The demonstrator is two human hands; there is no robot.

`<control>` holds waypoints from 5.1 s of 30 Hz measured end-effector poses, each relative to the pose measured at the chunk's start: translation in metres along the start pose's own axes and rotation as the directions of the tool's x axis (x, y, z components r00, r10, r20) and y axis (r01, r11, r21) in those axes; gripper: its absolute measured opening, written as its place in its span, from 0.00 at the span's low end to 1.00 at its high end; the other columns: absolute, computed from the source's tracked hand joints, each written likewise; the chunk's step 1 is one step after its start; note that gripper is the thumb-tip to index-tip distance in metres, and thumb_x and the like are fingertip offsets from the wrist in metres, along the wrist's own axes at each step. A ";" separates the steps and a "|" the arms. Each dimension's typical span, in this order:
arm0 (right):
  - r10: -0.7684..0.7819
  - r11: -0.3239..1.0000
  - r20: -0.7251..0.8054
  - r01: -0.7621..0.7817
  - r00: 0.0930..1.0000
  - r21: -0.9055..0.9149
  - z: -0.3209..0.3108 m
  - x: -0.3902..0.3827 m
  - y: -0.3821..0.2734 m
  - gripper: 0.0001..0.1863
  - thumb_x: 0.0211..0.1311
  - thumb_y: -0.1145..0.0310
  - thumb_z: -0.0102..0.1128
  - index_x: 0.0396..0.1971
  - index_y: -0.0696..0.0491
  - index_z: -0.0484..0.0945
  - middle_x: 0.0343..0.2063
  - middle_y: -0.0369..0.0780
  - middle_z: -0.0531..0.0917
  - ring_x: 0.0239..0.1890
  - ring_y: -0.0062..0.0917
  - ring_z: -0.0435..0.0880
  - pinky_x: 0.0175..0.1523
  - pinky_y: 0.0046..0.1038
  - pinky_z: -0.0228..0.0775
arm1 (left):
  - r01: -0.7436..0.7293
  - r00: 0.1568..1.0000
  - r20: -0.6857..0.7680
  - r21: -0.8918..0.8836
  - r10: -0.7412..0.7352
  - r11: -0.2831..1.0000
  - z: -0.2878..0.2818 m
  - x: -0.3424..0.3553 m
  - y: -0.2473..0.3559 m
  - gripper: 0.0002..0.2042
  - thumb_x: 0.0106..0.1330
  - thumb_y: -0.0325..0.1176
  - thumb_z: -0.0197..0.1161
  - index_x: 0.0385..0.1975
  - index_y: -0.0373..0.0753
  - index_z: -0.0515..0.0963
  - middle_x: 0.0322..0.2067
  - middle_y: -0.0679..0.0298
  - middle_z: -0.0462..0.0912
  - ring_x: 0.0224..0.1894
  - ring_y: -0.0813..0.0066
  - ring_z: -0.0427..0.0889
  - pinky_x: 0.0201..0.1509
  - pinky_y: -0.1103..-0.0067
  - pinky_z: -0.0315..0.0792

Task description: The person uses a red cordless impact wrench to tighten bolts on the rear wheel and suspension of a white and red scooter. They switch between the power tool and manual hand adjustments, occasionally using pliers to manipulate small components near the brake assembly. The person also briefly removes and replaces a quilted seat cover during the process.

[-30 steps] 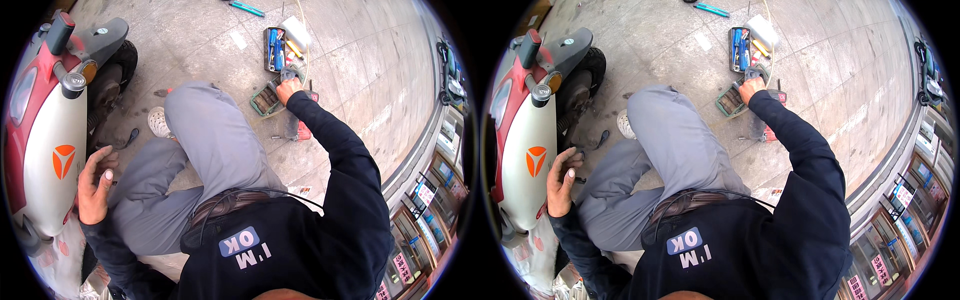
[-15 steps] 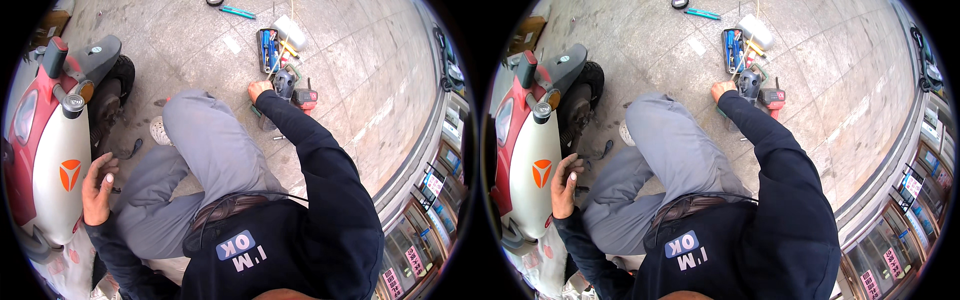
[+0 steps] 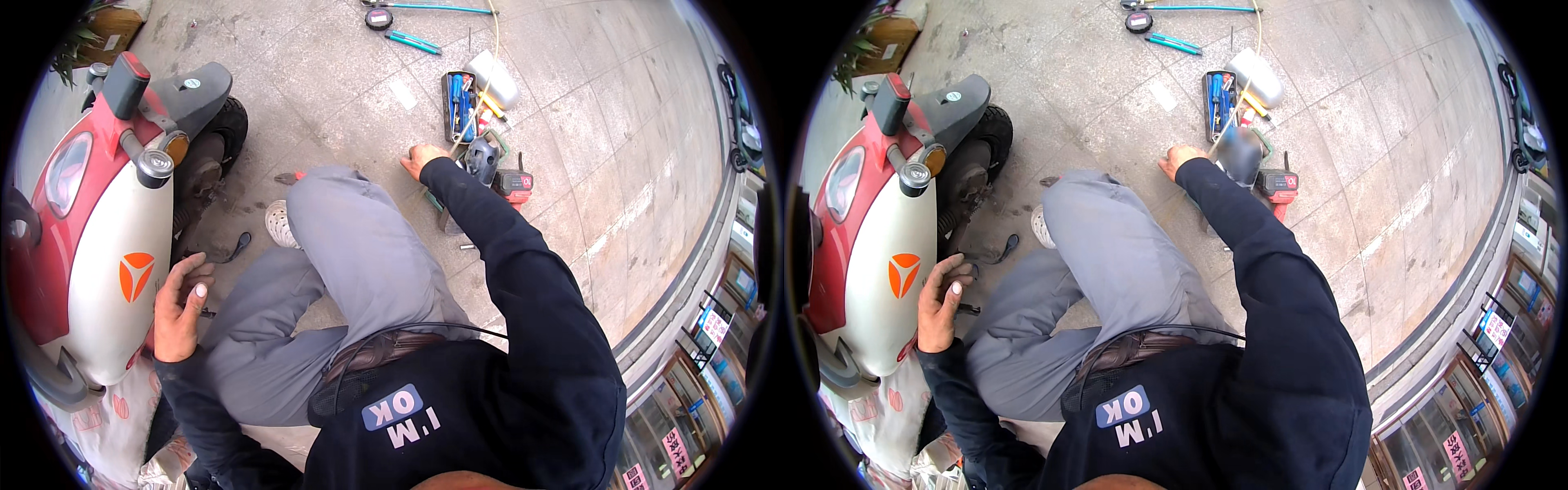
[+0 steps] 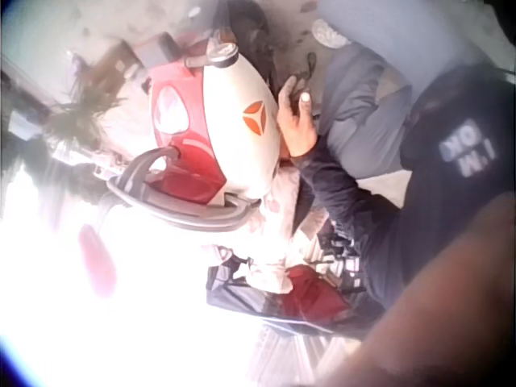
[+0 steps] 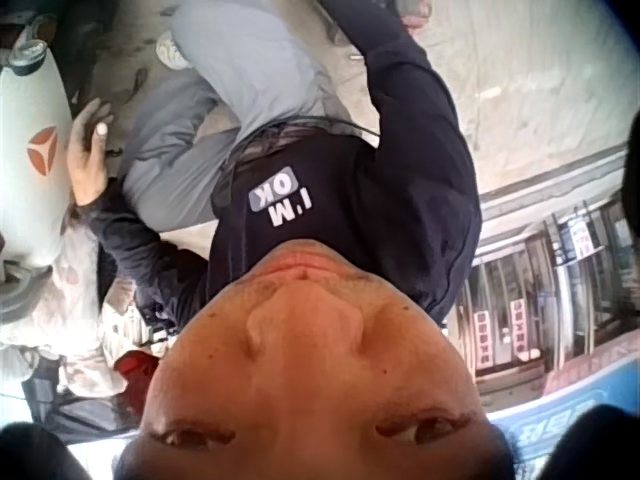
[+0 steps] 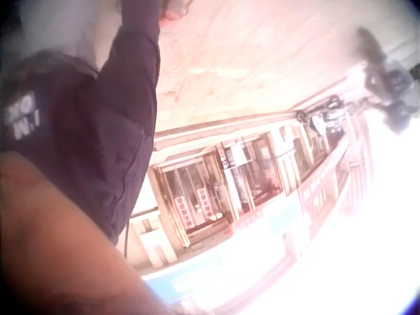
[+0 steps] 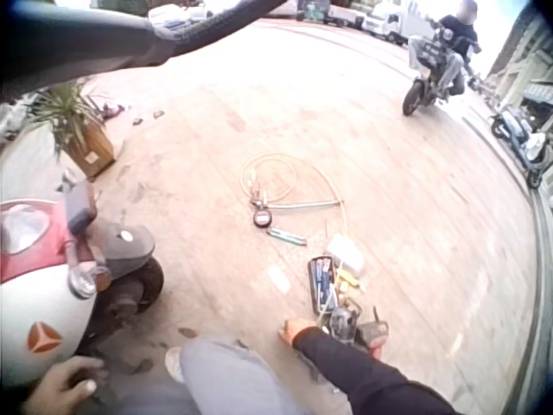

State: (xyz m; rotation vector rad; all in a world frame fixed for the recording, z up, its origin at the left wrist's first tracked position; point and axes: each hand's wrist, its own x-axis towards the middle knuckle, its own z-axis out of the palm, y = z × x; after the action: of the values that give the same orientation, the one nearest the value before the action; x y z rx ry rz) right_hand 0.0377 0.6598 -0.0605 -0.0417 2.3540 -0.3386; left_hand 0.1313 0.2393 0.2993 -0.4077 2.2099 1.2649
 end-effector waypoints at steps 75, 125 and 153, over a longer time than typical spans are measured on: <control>-0.478 0.572 -0.405 0.626 0.779 0.529 -0.117 -0.144 -0.262 0.13 0.67 0.65 0.58 0.47 0.57 0.74 0.28 0.45 0.86 0.24 0.29 0.84 0.34 0.32 0.75 | -0.191 0.852 -0.519 -0.432 -0.069 0.882 -0.020 -0.160 -0.281 0.24 0.72 0.45 0.60 0.60 0.34 0.72 0.46 0.61 0.82 0.41 0.77 0.81 0.45 0.81 0.73; 0.544 0.834 -0.608 -0.297 0.578 0.465 -0.011 -0.533 -0.059 0.13 0.51 0.74 0.72 0.36 0.58 0.79 0.25 0.41 0.80 0.24 0.28 0.76 0.34 0.26 0.69 | -0.905 0.203 0.550 0.422 0.810 -0.060 0.367 0.257 -0.126 0.28 0.48 0.28 0.66 0.55 0.46 0.74 0.52 0.59 0.75 0.59 0.57 0.72 0.64 0.61 0.66; -0.011 0.922 0.004 0.009 1.000 0.387 -0.199 -0.286 -0.106 0.16 0.60 0.57 0.66 0.34 0.54 0.77 0.30 0.46 0.84 0.34 0.43 0.84 0.40 0.40 0.76 | 0.125 0.960 0.275 -0.222 -0.061 0.967 0.106 0.086 0.234 0.14 0.66 0.29 0.63 0.50 0.35 0.75 0.38 0.52 0.85 0.41 0.63 0.86 0.47 0.71 0.78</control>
State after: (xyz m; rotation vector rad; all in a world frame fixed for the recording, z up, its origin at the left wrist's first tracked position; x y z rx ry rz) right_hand 0.1003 0.6400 0.2978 0.1347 2.2400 -0.8026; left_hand -0.0242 0.4505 0.3669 -0.4020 1.8023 1.4470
